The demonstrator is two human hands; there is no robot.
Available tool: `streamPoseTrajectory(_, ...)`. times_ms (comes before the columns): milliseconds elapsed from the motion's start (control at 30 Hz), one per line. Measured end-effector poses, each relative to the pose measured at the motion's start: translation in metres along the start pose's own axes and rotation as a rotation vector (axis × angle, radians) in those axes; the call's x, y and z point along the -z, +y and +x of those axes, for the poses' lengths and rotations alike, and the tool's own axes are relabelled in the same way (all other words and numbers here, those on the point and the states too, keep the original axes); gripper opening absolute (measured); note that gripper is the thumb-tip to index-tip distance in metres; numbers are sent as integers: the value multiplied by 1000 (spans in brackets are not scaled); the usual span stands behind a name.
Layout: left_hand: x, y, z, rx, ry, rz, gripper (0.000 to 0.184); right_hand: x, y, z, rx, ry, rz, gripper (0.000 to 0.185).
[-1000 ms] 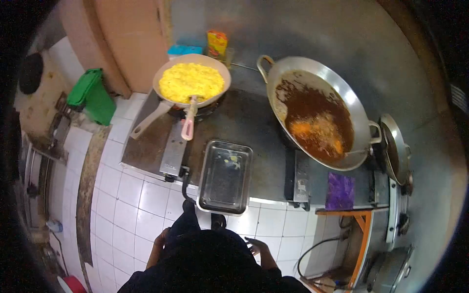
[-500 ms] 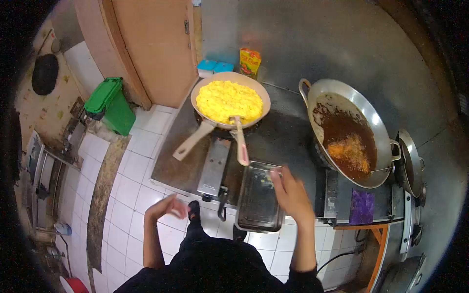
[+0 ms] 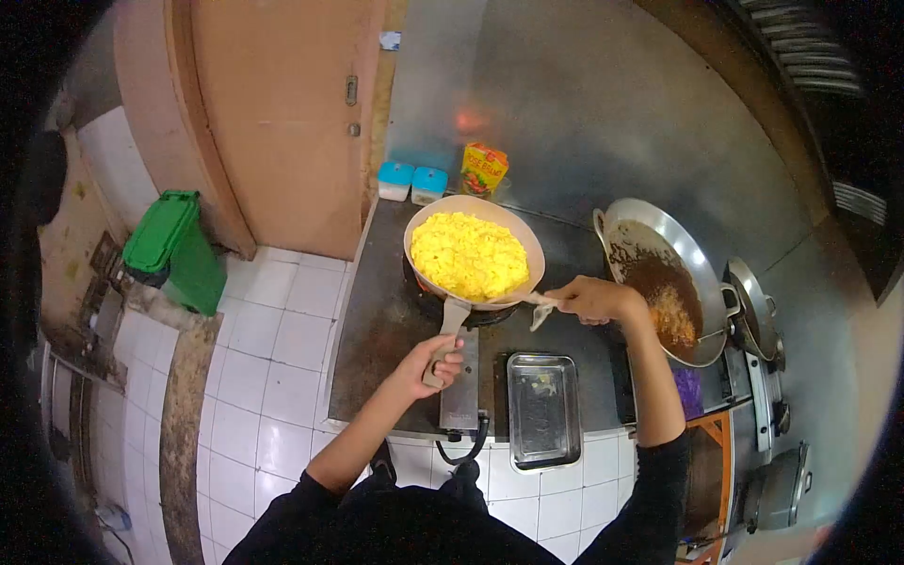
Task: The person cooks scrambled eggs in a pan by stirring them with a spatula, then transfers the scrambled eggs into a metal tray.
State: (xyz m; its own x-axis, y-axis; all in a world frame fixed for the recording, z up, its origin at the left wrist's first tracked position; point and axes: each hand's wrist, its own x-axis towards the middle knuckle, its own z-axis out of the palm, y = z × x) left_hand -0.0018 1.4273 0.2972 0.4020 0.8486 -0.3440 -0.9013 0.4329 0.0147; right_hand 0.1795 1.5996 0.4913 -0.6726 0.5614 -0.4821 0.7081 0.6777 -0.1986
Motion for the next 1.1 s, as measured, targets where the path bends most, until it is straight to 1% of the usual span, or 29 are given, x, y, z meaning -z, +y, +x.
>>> streamPoseTrajectory(67, 4, 3, 5, 62, -266, 13, 18, 8, -10, 1, -195, -265, 306, 39)
streamPoseTrajectory(100, 5, -1, 9, 37, -164, -22, 17, -6, -5, 13, -124, -278, 543, 36)
streamPoseTrajectory(133, 6, -2, 11, 43, -169, -22, 17, -18, -6, 22, -130, -275, 543, 36)
streamPoseTrajectory(200, 12, -5, 14, 12, -179, -42, 17, -45, -12, 44, -169, -98, 399, 36)
streamPoseTrajectory(267, 10, -7, 15, -8, -170, -41, 18, -88, -11, 60, 214, 396, 6, 38)
streamPoseTrajectory(300, 9, -7, 15, -14, -138, -33, 18, -99, -26, 62, 211, 392, 5, 38)
streamPoseTrajectory(367, 10, -9, 15, -15, -100, -22, 18, -115, -54, 69, -109, 506, 127, 40)
streamPoseTrajectory(400, 10, -10, 15, -28, -115, -14, 18, -116, -54, 71, -110, 503, 133, 40)
streamPoseTrajectory(467, 12, -9, 13, -50, -130, -3, 19, -112, -51, 80, -145, 481, 446, 40)
streamPoseTrajectory(500, 13, -9, 13, -44, -124, 2, 19, -109, -45, 79, -197, 385, 769, 39)
streamPoseTrajectory(533, 10, -9, 13, -36, -119, 5, 19, -103, -39, 76, -192, 384, 762, 39)
streamPoseTrajectory(600, 7, -8, 13, -47, -109, 15, 19, -94, -26, 66, -189, 363, 1108, 38)
streamPoseTrajectory(633, 7, -10, 12, -52, -93, 25, 19, -90, -16, 73, -344, 412, 1017, 38)
streamPoseTrajectory(667, 9, -11, 12, -50, -91, 22, 19, -84, -4, 69, -270, 382, 1063, 39)
streamPoseTrajectory(733, 9, -9, 14, -33, -122, 46, 20, -66, 5, 69, -306, 256, 1021, 42)
streamPoseTrajectory(767, 9, -8, 14, -35, -124, 47, 20, -64, 3, 76, -303, 256, 1020, 42)
streamPoseTrajectory(833, 8, -9, 14, -46, -83, 68, 22, -69, 2, 98, -184, 333, 544, 44)
streamPoseTrajectory(867, 6, -10, 13, -42, -81, 70, 22, -82, 13, 114, -187, 334, 548, 44)
streamPoseTrajectory(933, 4, -9, 10, -39, -59, 82, 23, -110, 32, 148, 209, 669, -201, 44)
streamPoseTrajectory(967, 4, -8, 10, -36, -56, 84, 23, -75, -23, 106, 65, 449, -29, 42)
streamPoseTrajectory(1000, 4, -8, 11, -29, -56, 80, 24, -62, -34, 88, 62, 448, -28, 42)
streamPoseTrajectory(1067, 4, -8, 11, -18, -60, 76, 24, -42, -40, 62, 92, 294, -71, 41)
streamPoseTrajectory(1100, 3, -9, 10, -11, -35, 91, 25, -27, -47, 47, 88, 295, -73, 41)
